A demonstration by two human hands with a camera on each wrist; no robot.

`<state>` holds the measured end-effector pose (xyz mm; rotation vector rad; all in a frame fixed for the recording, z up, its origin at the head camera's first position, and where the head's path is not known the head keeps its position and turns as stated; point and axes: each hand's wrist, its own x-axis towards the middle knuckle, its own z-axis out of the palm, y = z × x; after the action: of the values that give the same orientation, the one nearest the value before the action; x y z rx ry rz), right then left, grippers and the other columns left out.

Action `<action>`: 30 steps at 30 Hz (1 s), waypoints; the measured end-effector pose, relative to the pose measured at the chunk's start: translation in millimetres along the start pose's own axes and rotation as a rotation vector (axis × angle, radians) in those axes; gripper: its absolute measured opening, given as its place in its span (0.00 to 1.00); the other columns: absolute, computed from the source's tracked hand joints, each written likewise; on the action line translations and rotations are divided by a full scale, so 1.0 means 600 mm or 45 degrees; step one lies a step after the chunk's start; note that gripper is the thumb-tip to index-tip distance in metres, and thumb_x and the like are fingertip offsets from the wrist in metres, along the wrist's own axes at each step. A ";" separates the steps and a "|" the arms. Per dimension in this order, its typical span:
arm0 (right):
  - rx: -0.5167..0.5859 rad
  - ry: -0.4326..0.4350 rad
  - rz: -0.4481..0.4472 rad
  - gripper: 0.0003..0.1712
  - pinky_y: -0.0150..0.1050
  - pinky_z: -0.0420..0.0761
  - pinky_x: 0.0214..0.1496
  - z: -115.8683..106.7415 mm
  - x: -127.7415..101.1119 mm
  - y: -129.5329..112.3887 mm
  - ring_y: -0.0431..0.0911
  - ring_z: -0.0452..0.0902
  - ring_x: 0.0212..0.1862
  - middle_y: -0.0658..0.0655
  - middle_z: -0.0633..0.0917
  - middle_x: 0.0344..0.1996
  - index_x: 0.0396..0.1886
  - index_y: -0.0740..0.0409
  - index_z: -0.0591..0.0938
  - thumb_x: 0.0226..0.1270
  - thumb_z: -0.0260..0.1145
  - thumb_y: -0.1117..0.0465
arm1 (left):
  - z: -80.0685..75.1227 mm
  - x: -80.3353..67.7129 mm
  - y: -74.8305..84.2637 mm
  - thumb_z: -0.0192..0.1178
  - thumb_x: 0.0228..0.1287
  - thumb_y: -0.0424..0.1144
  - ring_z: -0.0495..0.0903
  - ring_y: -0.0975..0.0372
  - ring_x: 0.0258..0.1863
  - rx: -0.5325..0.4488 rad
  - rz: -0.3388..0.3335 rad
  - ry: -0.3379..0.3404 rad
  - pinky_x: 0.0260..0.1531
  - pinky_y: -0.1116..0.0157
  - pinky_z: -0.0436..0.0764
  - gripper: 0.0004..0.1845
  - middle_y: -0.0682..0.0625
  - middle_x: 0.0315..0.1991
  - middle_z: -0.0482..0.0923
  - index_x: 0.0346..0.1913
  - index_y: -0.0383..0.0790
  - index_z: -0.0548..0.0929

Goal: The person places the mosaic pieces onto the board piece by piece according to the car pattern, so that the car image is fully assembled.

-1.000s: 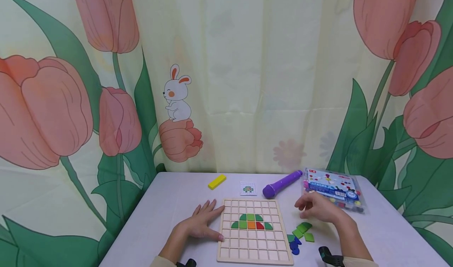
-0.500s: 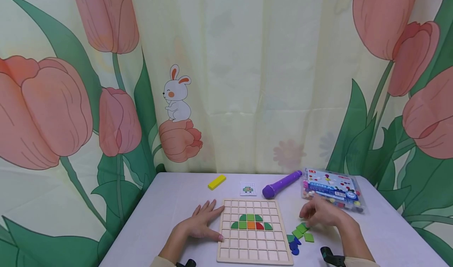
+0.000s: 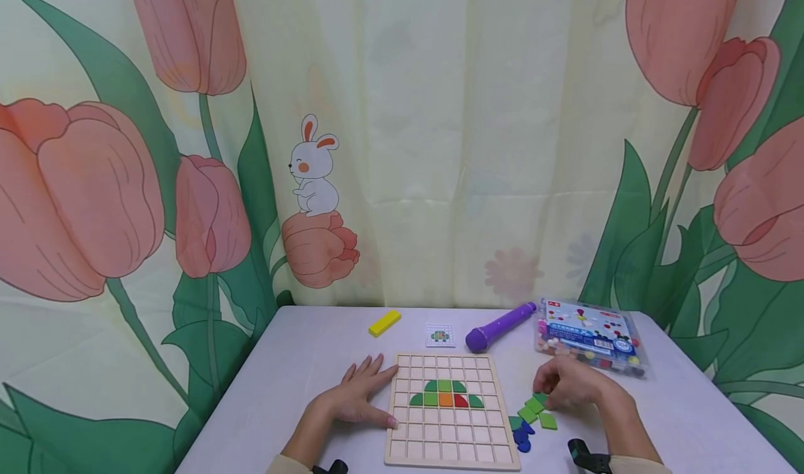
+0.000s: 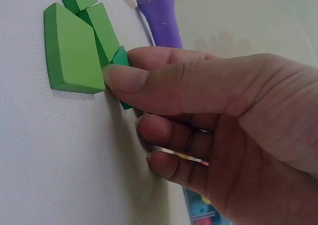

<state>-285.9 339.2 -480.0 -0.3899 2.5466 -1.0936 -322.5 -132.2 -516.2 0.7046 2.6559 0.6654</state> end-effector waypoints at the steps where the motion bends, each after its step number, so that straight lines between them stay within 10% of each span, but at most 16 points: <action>1: 0.006 -0.004 -0.005 0.12 0.35 0.74 0.35 0.000 0.000 0.001 0.47 0.74 0.35 0.56 0.84 0.30 0.37 0.63 0.87 0.52 0.76 0.75 | 0.000 0.000 0.000 0.72 0.49 0.72 0.39 0.43 0.85 0.000 -0.001 0.001 0.80 0.35 0.38 0.57 0.41 0.85 0.46 0.82 0.60 0.62; 14: 0.052 0.025 0.003 0.13 0.34 0.71 0.34 0.002 0.005 0.003 0.48 0.72 0.35 0.54 0.79 0.29 0.37 0.64 0.80 0.54 0.75 0.74 | 0.002 0.005 -0.002 0.72 0.49 0.73 0.39 0.44 0.86 -0.013 -0.024 -0.010 0.80 0.35 0.37 0.57 0.43 0.86 0.46 0.82 0.62 0.61; 30: 0.085 0.282 -0.242 0.11 0.30 0.84 0.45 0.031 0.049 -0.062 0.46 0.82 0.43 0.54 0.90 0.43 0.50 0.60 0.88 0.71 0.71 0.61 | 0.000 0.005 -0.002 0.71 0.49 0.73 0.38 0.44 0.86 -0.011 -0.023 -0.016 0.80 0.36 0.37 0.57 0.42 0.86 0.45 0.82 0.61 0.61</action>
<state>-300.7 291.4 -470.3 -0.5285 2.6989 -1.3555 -325.5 -131.6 -517.5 0.6797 2.6431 0.6651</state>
